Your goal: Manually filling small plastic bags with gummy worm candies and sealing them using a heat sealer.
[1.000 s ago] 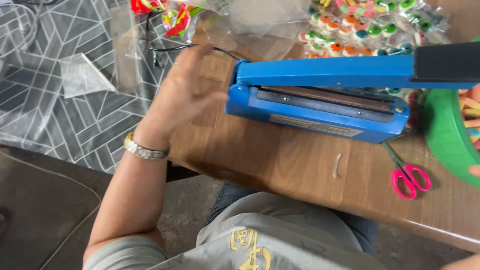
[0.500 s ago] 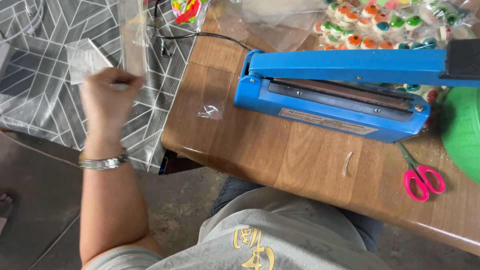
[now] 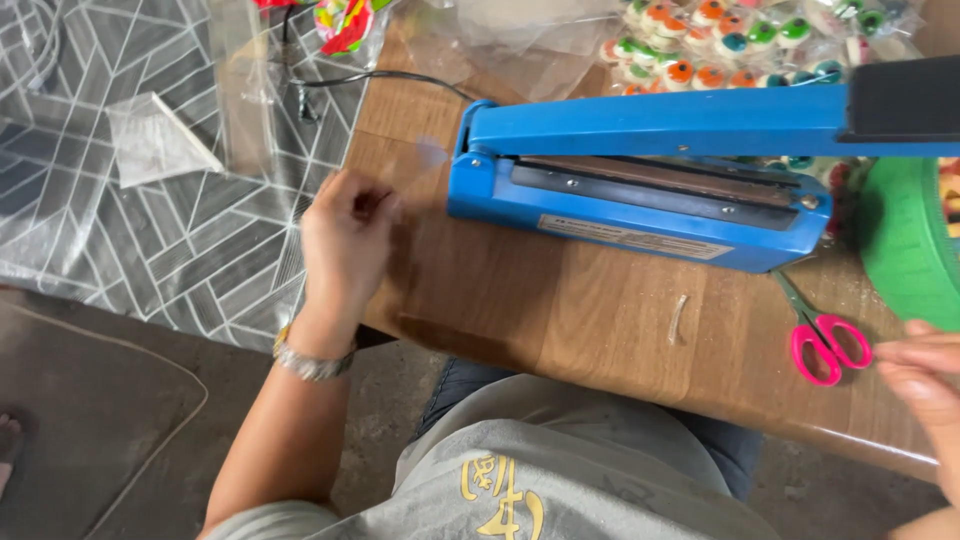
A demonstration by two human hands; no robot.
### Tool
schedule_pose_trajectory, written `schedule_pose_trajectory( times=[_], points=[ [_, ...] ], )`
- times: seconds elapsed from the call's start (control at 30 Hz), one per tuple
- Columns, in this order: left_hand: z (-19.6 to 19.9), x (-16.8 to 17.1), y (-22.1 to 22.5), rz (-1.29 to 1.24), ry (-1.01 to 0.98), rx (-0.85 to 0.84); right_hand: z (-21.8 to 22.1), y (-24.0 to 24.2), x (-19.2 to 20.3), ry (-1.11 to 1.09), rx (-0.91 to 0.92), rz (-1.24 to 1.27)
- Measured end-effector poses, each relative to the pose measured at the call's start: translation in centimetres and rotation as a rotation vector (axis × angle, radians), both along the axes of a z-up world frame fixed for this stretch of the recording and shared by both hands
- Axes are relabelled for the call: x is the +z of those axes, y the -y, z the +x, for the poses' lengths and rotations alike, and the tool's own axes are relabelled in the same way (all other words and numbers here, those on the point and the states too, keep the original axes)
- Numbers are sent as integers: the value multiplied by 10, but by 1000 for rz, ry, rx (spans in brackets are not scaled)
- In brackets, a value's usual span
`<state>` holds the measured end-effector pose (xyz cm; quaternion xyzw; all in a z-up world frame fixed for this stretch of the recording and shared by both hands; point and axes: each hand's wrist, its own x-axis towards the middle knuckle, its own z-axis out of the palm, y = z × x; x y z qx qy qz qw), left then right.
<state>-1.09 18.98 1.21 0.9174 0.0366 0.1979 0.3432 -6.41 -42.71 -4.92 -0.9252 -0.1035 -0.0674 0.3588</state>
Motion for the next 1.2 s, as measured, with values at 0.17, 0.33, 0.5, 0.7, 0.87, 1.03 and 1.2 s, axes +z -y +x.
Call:
schedule_pose_trajectory(
  times=[0.17,0.33,0.5,0.7,0.87,1.03,1.2],
  points=[
    [-41,66,39,-735,-212,-354,-31,-196,158,-48,89,133],
    [-52,60,97,-970,-396,-615,-8,-238,145,-369,275,612],
    [-39,56,145,-968,-617,-778,1,-240,147,-296,120,705],
    [-15,55,148,-1305,-869,-876,5,-207,138,-142,-60,624],
    [-11,77,159,-953,-724,-968,3,-198,137,-48,-59,398],
    [1,84,189,-568,-585,-1006,0,-207,141,56,116,170],
    [9,86,222,-219,-279,-968,0,-199,152,93,156,164]
  ],
)
